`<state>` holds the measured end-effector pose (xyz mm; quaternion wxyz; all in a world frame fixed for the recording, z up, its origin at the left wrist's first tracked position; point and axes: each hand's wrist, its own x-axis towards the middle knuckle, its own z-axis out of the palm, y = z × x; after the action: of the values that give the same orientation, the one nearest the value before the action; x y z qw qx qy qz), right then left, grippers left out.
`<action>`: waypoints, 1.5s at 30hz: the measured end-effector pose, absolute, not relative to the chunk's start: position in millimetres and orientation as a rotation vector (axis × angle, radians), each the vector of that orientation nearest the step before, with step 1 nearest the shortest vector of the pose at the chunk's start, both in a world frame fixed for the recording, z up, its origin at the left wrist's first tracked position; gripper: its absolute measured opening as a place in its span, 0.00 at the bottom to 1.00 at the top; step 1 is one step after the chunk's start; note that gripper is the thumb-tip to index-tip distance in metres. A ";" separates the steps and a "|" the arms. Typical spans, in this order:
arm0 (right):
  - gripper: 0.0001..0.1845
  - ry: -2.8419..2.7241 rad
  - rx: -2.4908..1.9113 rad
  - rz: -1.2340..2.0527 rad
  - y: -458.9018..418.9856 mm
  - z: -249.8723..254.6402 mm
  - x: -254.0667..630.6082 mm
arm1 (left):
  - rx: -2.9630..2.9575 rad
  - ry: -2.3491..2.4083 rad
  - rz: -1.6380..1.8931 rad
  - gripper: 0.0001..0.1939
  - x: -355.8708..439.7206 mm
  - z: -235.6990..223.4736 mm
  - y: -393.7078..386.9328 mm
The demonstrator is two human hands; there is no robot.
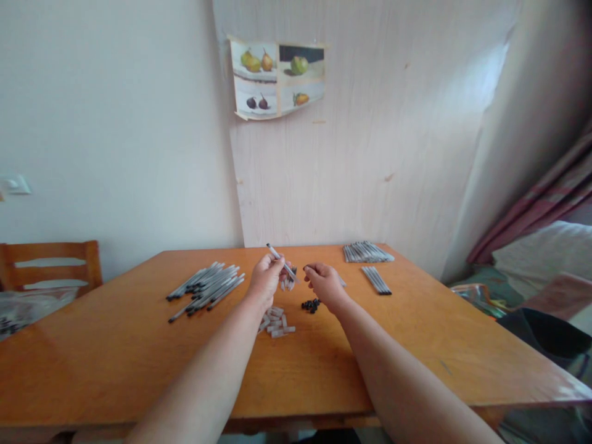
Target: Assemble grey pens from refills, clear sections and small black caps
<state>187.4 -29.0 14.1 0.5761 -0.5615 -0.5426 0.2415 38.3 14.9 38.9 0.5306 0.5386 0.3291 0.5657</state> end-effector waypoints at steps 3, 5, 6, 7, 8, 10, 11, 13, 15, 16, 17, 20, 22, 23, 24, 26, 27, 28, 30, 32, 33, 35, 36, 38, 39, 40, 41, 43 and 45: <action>0.17 -1.201 -1.231 0.576 -33.0 21.6 186.9 | 1.473 0.795 1.386 0.12 41.9 36.9 12.7; 0.21 -1.203 -1.197 0.573 -37.4 29.1 185.5 | 1.678 0.844 1.424 0.09 40.2 35.3 9.0; 0.23 -1.222 -1.203 0.567 -39.9 33.6 184.5 | 1.801 0.873 1.419 0.08 37.8 34.9 6.1; 0.24 -1.253 -1.227 0.555 -42.7 38.5 183.3 | 1.927 0.896 1.407 0.07 34.5 34.9 2.5; 0.25 -1.293 -1.271 0.535 -45.8 43.8 181.9 | 2.054 0.923 1.392 0.07 30.6 35.0 -1.5; 0.23 -1.397 -1.408 0.460 -52.9 55.0 178.6 | 2.304 1.010 1.360 0.08 22.3 35.6 -10.1; 0.21 -1.459 -1.487 0.411 -56.9 60.4 176.8 | 2.446 1.072 1.317 0.10 18.7 35.8 -14.1; 0.18 -1.578 -1.614 0.333 -65.3 69.1 173.7 | 2.685 1.160 1.227 0.13 13.4 35.5 -20.9; 0.15 -1.657 -1.682 0.335 -73.1 73.3 173.2 | 2.818 1.190 1.154 0.13 11.3 34.6 -25.6; 0.15 -1.675 -1.700 0.352 -76.6 73.4 174.8 | 2.867 1.177 1.130 0.14 11.1 33.8 -27.4; 0.14 -1.680 -1.713 0.360 -79.9 72.4 178.0 | 2.904 1.152 1.126 0.14 10.9 33.0 -28.7; 0.14 -1.635 -1.771 0.247 -89.7 65.1 199.8 | 2.919 1.154 1.214 0.17 7.1 29.2 -30.9; 0.15 -1.555 -1.859 0.099 -96.7 59.7 224.6 | 2.869 1.263 1.288 0.18 -0.7 25.4 -30.9; 0.15 -1.501 -1.918 0.033 -100.4 57.3 239.4 | 2.831 1.336 1.315 0.17 -6.0 23.2 -30.4; 0.16 -1.432 -1.996 -0.016 -104.0 55.1 255.1 | 2.799 1.397 1.337 0.17 -11.9 20.9 -29.7; 0.19 -1.266 -2.159 -0.089 -110.9 51.1 287.0 | 2.716 1.511 1.394 0.17 -23.5 16.5 -27.9; 0.21 -1.202 -2.229 -0.092 -113.9 49.0 302.1 | 2.681 1.556 1.406 0.17 -28.5 14.4 -26.8; 0.22 -1.142 -2.285 -0.100 -116.5 46.8 315.9 | 2.651 1.601 1.417 0.17 -32.7 12.4 -25.7; 0.23 -1.016 -2.373 -0.110 -120.2 41.5 338.4 | 2.602 1.721 1.407 0.17 -38.2 8.3 -22.9; 0.23 -0.940 -2.441 -0.074 -122.1 34.9 353.6 | 2.595 1.818 1.336 0.18 -41.0 4.0 -19.2; 0.23 -0.917 -2.470 -0.051 -122.4 31.2 358.7 | 2.601 1.847 1.304 0.19 -41.9 1.7 -17.0; 0.22 -0.901 -2.501 -0.016 -122.2 23.2 365.5 | 2.629 1.867 1.255 0.19 -43.3 -2.5 -12.2; 0.21 -0.898 -2.510 -0.003 -121.8 19.1 367.7 | 2.646 1.871 1.226 0.20 -44.1 -4.4 -9.8; 0.21 -0.900 -2.522 0.023 -120.5 11.5 370.7 | 2.671 1.872 1.186 0.20 -45.6 -7.2 -5.7; 0.21 -0.902 -2.527 0.036 -119.6 8.1 371.8 | 2.682 1.868 1.171 0.20 -46.3 -8.1 -4.2; 0.21 -0.905 -2.532 0.048 -118.7 4.9 372.7 | 2.689 1.862 1.162 0.20 -46.7 -8.6 -3.1; 0.20 -0.909 -2.535 0.059 -117.6 2.1 373.5 | 2.696 1.852 1.154 0.19 -46.9 -8.8 -2.4; 0.20 -0.919 -2.541 0.073 -115.3 -2.6 374.6 | 2.705 1.835 1.138 0.19 -46.5 -8.8 -1.8; 0.20 -0.932 -2.545 0.077 -113.4 -6.0 375.1 | 2.724 1.813 1.112 0.19 -45.5 -8.7 -1.8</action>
<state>375.1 -113.4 -6.0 0.2137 -0.9170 -0.3357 0.0277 -45.5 -1.8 -8.7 -0.1567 0.7785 0.5181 0.3177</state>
